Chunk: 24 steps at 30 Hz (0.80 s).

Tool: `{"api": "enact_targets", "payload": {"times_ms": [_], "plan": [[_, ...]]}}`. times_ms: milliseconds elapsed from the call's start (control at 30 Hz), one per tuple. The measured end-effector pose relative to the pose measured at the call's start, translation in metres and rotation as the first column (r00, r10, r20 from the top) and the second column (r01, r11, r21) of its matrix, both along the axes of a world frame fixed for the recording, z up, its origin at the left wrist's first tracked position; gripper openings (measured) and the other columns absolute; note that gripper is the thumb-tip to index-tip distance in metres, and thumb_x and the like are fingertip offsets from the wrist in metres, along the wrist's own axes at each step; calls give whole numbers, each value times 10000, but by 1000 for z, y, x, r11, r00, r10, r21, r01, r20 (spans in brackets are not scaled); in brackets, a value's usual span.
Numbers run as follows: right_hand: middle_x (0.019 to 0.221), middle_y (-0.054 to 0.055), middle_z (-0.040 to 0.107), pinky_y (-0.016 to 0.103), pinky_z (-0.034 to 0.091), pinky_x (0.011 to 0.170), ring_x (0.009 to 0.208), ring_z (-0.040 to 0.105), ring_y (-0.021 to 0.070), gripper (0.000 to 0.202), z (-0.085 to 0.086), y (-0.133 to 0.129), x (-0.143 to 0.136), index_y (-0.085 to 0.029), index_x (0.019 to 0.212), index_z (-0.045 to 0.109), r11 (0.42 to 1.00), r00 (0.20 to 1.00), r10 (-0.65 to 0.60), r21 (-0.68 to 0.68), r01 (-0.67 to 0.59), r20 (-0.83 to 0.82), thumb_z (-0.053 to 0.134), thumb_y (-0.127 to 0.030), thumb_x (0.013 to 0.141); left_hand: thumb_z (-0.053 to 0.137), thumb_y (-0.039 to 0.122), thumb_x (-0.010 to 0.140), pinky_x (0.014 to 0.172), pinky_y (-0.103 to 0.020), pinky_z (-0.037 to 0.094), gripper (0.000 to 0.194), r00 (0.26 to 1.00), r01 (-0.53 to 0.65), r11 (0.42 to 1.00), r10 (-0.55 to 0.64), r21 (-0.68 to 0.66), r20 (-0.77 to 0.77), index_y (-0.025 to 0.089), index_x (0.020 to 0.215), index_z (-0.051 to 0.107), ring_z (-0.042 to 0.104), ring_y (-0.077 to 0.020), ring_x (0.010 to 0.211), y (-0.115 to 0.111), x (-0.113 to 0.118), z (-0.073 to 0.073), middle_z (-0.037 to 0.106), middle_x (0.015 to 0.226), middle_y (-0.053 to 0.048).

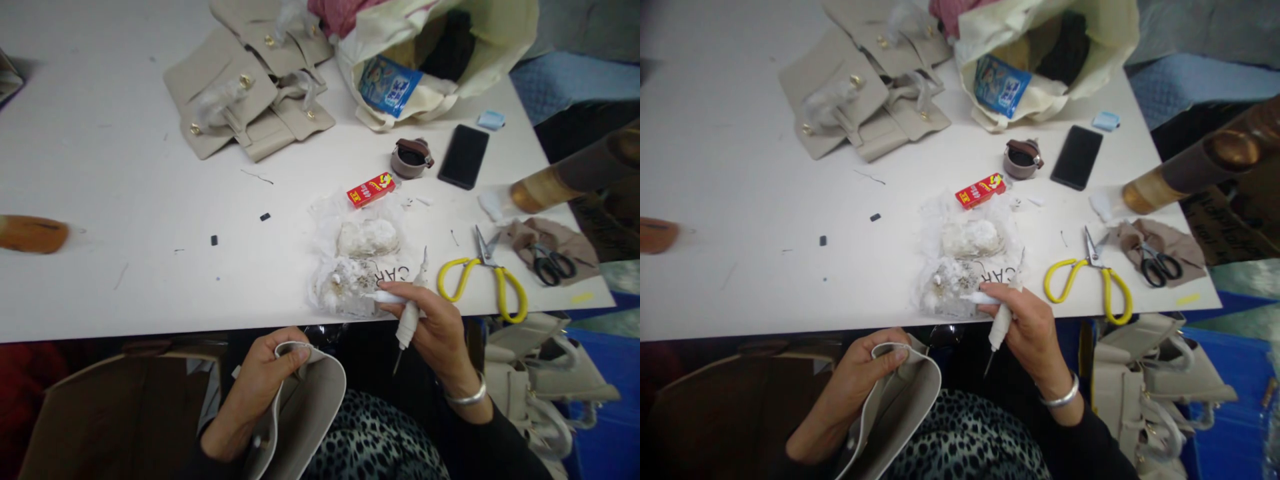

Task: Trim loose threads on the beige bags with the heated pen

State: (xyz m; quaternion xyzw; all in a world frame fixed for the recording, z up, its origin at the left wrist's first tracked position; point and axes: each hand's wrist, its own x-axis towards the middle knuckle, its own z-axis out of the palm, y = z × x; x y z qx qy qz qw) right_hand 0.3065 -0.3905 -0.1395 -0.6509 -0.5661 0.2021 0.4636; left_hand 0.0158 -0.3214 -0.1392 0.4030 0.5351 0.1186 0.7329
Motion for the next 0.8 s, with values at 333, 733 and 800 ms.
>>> {"api": "enact_targets", "payload": {"times_ms": [333, 733, 800], "plan": [[1122, 73, 788, 398, 588, 788, 947, 735, 248, 337, 16, -9, -3, -291, 1307, 678, 997, 944, 83, -19, -81, 319, 717, -152, 1003, 816, 478, 781, 668, -290, 431, 340, 998, 58, 997, -58, 44, -4, 150, 787, 729, 565, -180, 688, 3, -3, -2, 669, 738, -52], [1168, 95, 771, 380, 549, 794, 906, 659, 238, 408, 36, -10, -5, -191, 1293, 652, 990, 819, 140, -59, -130, 556, 632, 47, 962, 815, 479, 759, 669, -294, 411, 347, 998, 55, 998, -55, 42, 8, 146, 790, 722, 559, -178, 683, 4, -1, -5, 671, 724, -46], [1184, 94, 769, 384, 549, 808, 937, 663, 244, 415, 38, -9, -5, -186, 1290, 652, 988, 811, 155, -72, -139, 564, 617, 62, 959, 814, 479, 759, 669, -294, 414, 347, 999, 45, 998, -45, 33, 19, 147, 800, 724, 563, -180, 685, 4, -1, -6, 679, 736, -49]]}}
